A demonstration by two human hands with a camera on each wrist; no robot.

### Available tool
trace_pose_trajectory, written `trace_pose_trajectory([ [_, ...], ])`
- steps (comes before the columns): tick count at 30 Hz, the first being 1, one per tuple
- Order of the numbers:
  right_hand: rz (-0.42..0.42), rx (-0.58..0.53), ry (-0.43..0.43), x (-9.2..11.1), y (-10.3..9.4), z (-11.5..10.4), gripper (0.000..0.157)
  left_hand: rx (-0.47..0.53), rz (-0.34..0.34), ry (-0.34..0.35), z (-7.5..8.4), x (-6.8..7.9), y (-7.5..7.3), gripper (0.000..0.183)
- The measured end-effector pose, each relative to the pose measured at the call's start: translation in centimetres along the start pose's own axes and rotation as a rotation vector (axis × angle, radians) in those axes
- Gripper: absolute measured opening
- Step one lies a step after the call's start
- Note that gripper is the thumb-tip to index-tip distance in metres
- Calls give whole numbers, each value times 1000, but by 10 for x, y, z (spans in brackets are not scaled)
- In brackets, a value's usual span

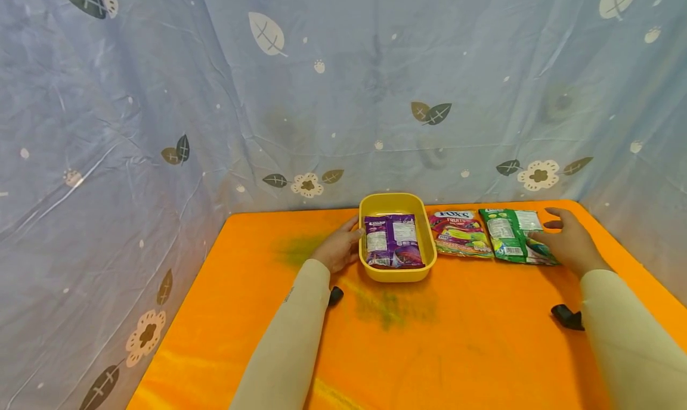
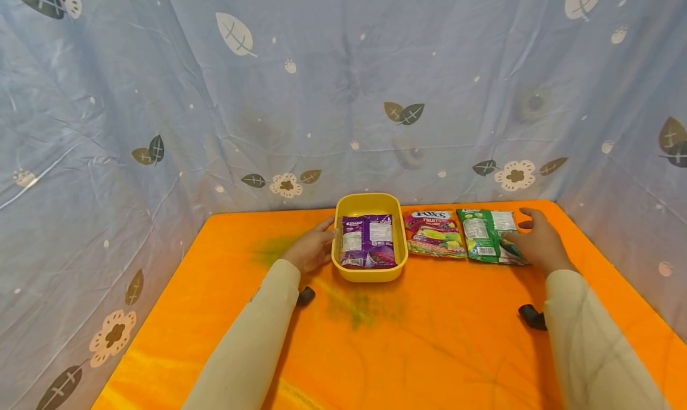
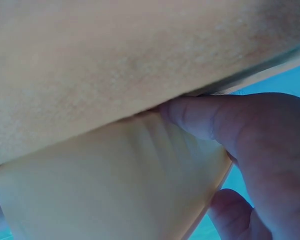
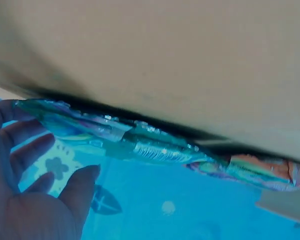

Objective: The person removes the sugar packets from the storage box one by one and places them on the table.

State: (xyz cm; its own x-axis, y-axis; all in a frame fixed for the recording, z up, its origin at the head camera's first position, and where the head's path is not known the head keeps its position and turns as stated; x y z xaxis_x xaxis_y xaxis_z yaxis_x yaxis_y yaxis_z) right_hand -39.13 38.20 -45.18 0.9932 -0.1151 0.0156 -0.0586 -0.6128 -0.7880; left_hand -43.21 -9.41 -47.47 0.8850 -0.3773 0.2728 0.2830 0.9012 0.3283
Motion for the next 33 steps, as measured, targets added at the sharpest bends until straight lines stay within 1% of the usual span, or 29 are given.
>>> trace_pose_trajectory([
  [3,36,-80,11,1,-3,-2,100,3,-15,8,0,1,1,55],
  [8,67,-187,-8,4,-6,-10,96,3,-20,11,1,1,1,54],
  [15,67,-442,-19,7,-7,-24,79,-16,-2,8,1,1,0,54],
  [16,69,-464,-23,8,-7,-26,78,-21,-1,8,1,1,0,54],
  [20,66,-532,-53,7,-6,-31,73,-21,11,2,0,0,-1,55],
  [27,16,-657,-84,5,4,-45,72,-10,6,-3,0,0,0,55],
  [33,-30,-665,-96,3,16,-68,73,-8,14,-7,1,1,1,55],
])
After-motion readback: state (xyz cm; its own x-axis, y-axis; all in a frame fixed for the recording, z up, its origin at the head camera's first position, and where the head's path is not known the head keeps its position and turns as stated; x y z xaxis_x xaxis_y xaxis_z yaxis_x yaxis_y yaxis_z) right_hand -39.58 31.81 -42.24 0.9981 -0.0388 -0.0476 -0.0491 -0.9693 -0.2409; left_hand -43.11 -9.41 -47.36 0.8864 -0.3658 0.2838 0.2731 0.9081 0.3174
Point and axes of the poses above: each hand's wrist, its own x-axis away from the middle knuckle, its own y-axis out of the palm, z = x × y, the point moved 5 cm from there along -x, towards the middle knuckle, and after that the axes turned 7 degrees about x, right-handed, at the moved point
